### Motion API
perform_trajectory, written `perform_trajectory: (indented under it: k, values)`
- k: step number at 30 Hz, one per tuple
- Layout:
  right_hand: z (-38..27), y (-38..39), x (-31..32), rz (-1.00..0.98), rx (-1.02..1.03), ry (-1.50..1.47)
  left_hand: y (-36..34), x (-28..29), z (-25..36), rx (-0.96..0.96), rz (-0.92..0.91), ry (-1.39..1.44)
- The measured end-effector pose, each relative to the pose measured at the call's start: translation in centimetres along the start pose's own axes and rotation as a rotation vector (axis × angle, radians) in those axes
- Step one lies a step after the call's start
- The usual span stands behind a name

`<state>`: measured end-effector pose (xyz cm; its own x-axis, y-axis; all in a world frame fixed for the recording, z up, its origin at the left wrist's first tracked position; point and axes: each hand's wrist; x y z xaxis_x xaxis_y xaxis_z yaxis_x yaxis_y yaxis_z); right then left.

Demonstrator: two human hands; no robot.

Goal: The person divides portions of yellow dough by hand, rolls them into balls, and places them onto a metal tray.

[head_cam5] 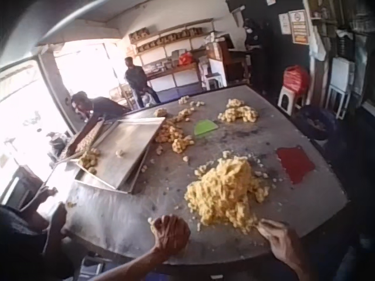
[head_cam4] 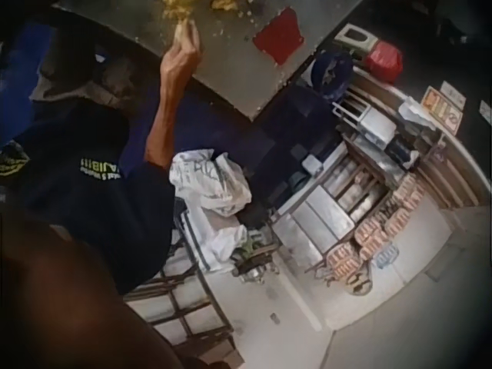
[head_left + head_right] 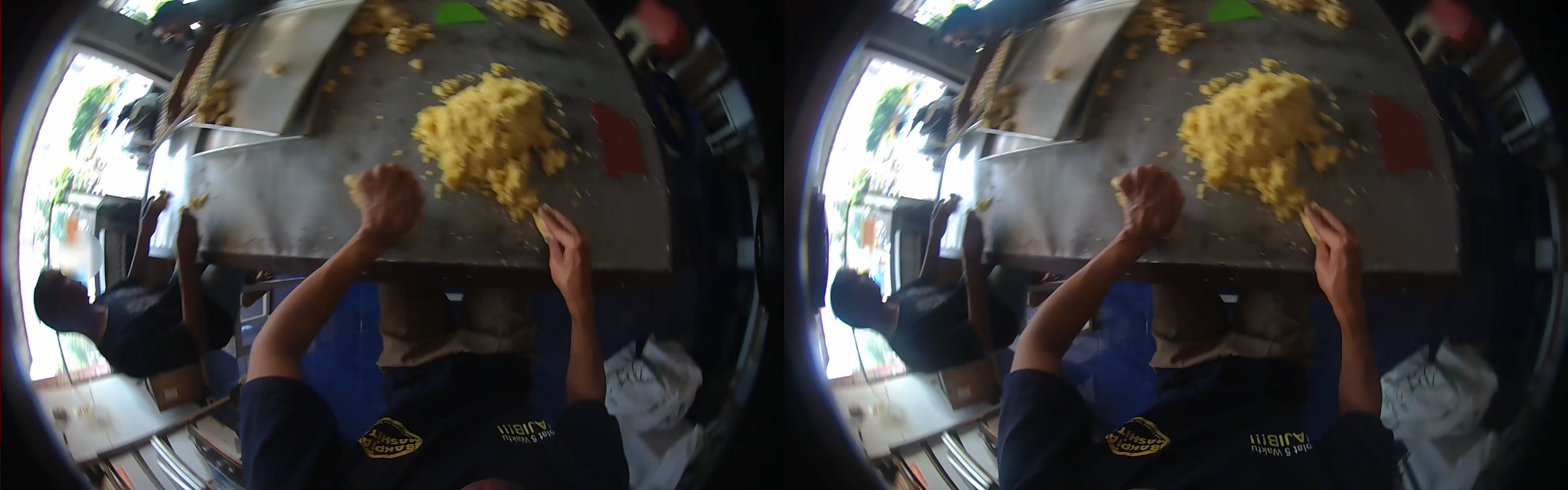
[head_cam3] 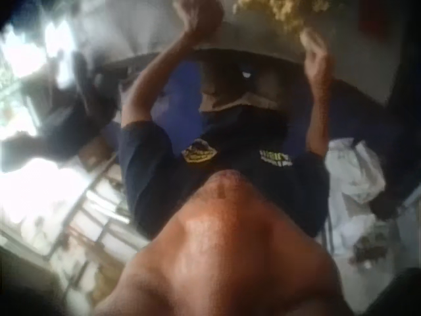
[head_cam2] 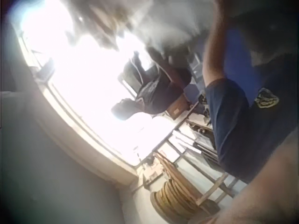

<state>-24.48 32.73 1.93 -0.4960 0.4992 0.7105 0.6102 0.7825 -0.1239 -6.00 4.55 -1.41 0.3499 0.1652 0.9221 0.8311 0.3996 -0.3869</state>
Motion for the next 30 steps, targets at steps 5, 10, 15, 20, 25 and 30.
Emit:
perform_trajectory:
  k: [5,10,15,20,25,30]
  values:
    - [-0.4,-0.3,0.9,0.063,0.166,0.186,-0.2,-0.1,2.6,0.06,0.033,-0.078]
    - [-0.6,-0.6,0.2,0.023,0.214,0.246,1.8,2.3,4.2,0.154,0.011,-0.086]
    - [-3.9,-1.5,-1.8,-0.124,0.331,0.066,5.3,4.7,4.4,0.375,-0.158,0.126]
    - [-7.1,-3.1,-5.4,-0.151,0.436,0.041,5.7,3.7,4.2,0.555,0.023,0.417]
    - [-7.7,-1.4,-7.7,-0.125,0.493,0.11,5.2,5.0,5.4,0.757,0.09,0.848]
    - [-7.5,-0.6,-7.1,-0.028,0.334,-0.108,5.2,4.4,6.1,0.946,0.055,1.441]
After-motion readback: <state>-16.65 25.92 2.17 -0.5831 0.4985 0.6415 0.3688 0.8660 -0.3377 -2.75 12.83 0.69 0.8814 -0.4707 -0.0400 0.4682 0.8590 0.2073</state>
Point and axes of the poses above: each hand's wrist, its own y-axis away from the middle knuckle, its own x-axis out of the back of the hand, z = x × y, and after that the axes turned 1 degree about z, right-handed
